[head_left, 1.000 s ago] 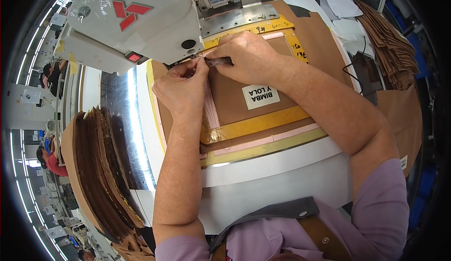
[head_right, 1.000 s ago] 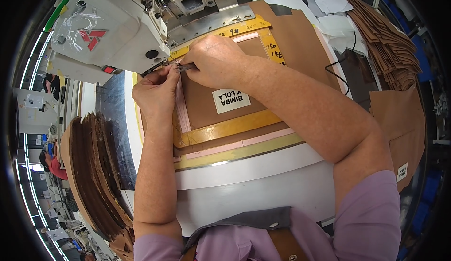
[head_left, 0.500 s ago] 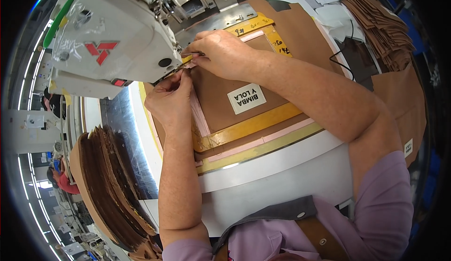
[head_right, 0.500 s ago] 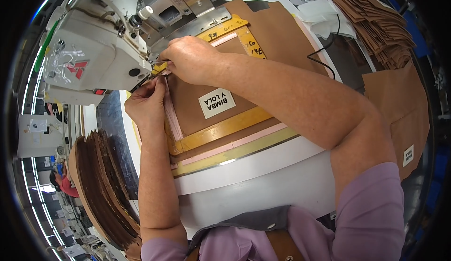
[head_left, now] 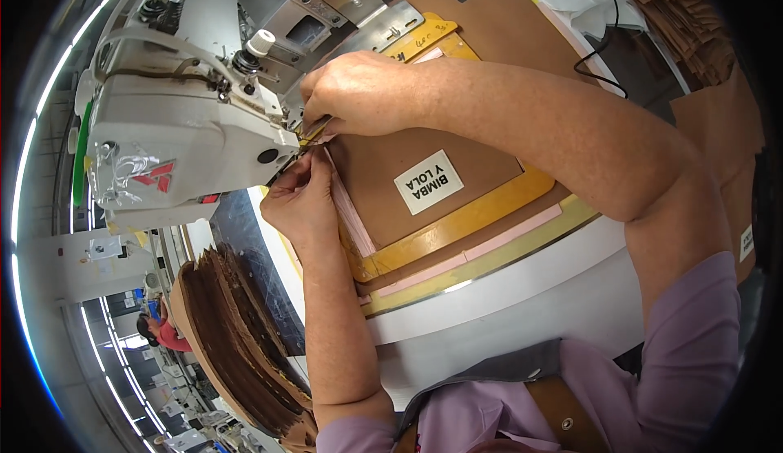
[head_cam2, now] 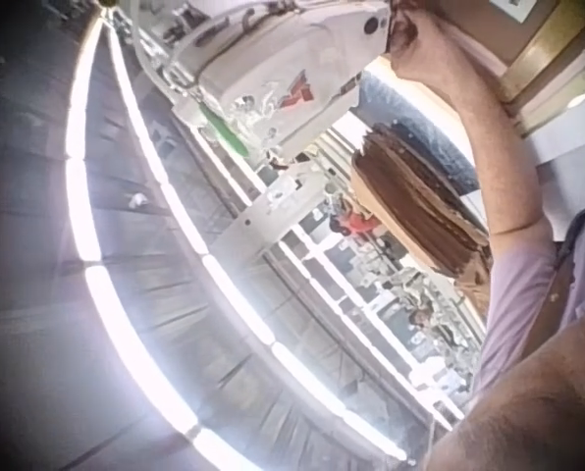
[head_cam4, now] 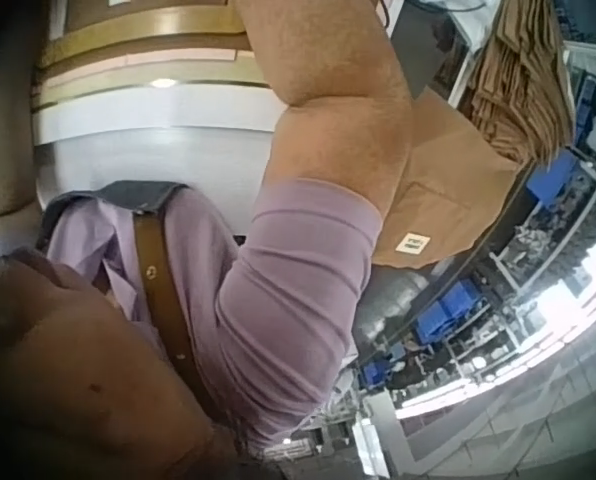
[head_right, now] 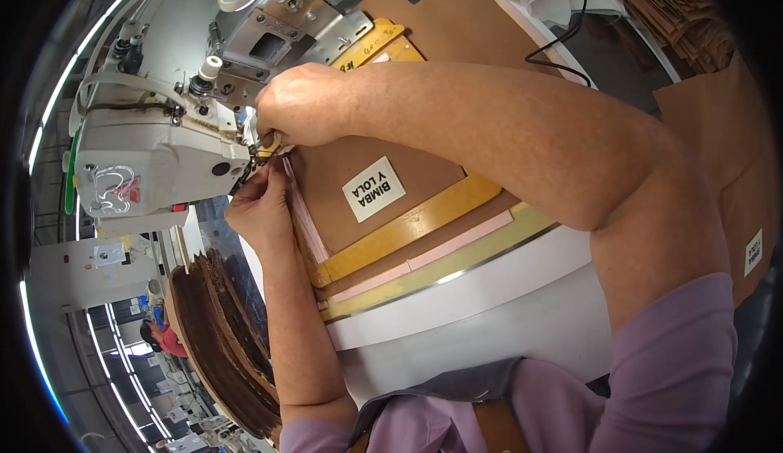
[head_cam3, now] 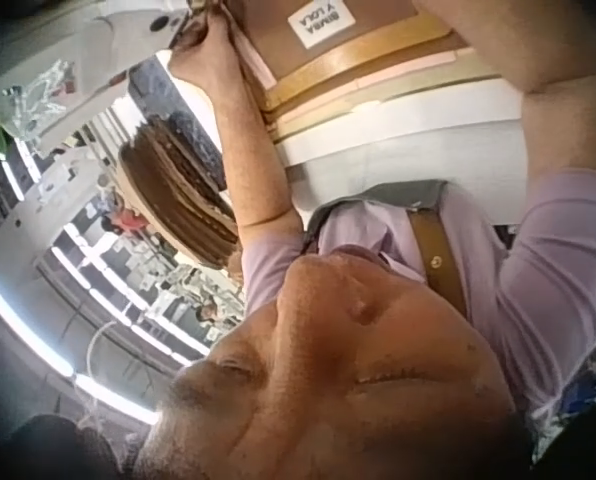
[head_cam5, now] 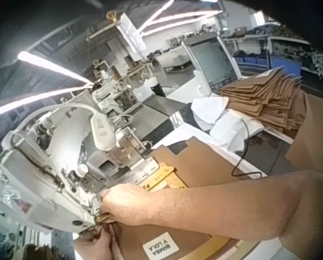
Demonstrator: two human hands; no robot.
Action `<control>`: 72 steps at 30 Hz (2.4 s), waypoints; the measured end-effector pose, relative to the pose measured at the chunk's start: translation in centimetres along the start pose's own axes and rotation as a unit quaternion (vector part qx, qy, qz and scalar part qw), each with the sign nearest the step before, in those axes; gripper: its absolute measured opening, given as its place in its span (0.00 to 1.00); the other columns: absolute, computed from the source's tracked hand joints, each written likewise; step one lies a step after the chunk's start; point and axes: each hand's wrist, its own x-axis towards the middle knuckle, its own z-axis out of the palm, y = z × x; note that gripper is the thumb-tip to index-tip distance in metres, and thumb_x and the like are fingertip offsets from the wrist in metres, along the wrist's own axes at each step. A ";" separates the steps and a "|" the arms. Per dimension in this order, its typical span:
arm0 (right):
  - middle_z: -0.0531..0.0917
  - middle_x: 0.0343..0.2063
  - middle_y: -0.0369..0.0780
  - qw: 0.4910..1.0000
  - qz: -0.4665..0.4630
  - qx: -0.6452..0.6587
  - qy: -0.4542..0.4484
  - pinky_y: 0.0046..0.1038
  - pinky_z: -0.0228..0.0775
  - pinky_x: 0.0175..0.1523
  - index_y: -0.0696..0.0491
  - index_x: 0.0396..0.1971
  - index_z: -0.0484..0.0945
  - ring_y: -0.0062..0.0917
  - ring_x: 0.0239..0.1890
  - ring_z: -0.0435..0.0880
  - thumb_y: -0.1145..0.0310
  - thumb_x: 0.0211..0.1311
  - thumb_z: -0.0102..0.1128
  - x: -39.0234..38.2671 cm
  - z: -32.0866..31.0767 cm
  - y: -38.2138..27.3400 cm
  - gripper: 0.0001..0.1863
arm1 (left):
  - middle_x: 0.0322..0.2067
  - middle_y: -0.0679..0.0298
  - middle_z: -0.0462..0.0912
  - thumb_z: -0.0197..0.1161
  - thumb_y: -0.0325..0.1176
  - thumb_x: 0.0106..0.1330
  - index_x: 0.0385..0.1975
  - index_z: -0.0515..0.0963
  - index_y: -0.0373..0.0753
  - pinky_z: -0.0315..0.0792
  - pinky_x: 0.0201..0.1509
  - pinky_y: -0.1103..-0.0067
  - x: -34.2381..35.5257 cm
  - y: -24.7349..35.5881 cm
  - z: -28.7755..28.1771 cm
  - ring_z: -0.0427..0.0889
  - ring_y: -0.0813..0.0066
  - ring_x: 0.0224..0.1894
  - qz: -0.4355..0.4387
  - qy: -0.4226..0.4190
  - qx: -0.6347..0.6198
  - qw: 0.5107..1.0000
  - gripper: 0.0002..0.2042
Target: Sewing leather components for a bag using an industrial sewing machine.
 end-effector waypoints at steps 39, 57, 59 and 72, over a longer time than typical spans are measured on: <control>0.83 0.38 0.43 0.996 0.080 0.027 0.027 0.39 0.74 0.48 0.55 0.35 0.81 0.40 0.44 0.83 0.69 0.58 0.61 0.2 0.7 0.8 0.08 | 0.24 0.63 0.83 0.73 0.24 0.54 0.32 0.84 0.26 0.71 0.32 0.88 -0.3 0.2 0.2 0.78 0.84 0.24 0.002 0.006 -0.008 1.000 0.09; 0.82 0.40 0.40 0.999 0.032 0.017 -0.023 0.39 0.76 0.46 0.49 0.41 0.83 0.39 0.42 0.83 0.66 0.56 0.64 0.2 0.7 -0.2 0.12 | 0.21 0.68 0.82 0.71 0.26 0.55 0.31 0.85 0.28 0.68 0.30 0.88 -0.1 0.1 -0.1 0.73 0.87 0.22 0.001 0.012 0.012 1.000 0.08; 0.82 0.40 0.40 0.999 0.035 0.023 -0.008 0.39 0.76 0.45 0.49 0.41 0.83 0.39 0.42 0.83 0.66 0.57 0.62 0.2 0.8 -0.2 0.12 | 0.21 0.68 0.81 0.71 0.27 0.55 0.31 0.85 0.28 0.67 0.30 0.88 -0.2 0.0 -0.2 0.72 0.88 0.22 -0.003 0.016 0.029 0.999 0.08; 0.82 0.39 0.39 0.999 0.020 0.026 -0.010 0.40 0.76 0.45 0.49 0.39 0.84 0.38 0.42 0.83 0.65 0.57 0.64 -0.1 0.3 -0.2 0.11 | 0.21 0.69 0.80 0.72 0.27 0.56 0.33 0.85 0.28 0.64 0.28 0.90 -0.3 0.0 -0.7 0.70 0.89 0.21 -0.012 0.018 0.009 1.000 0.09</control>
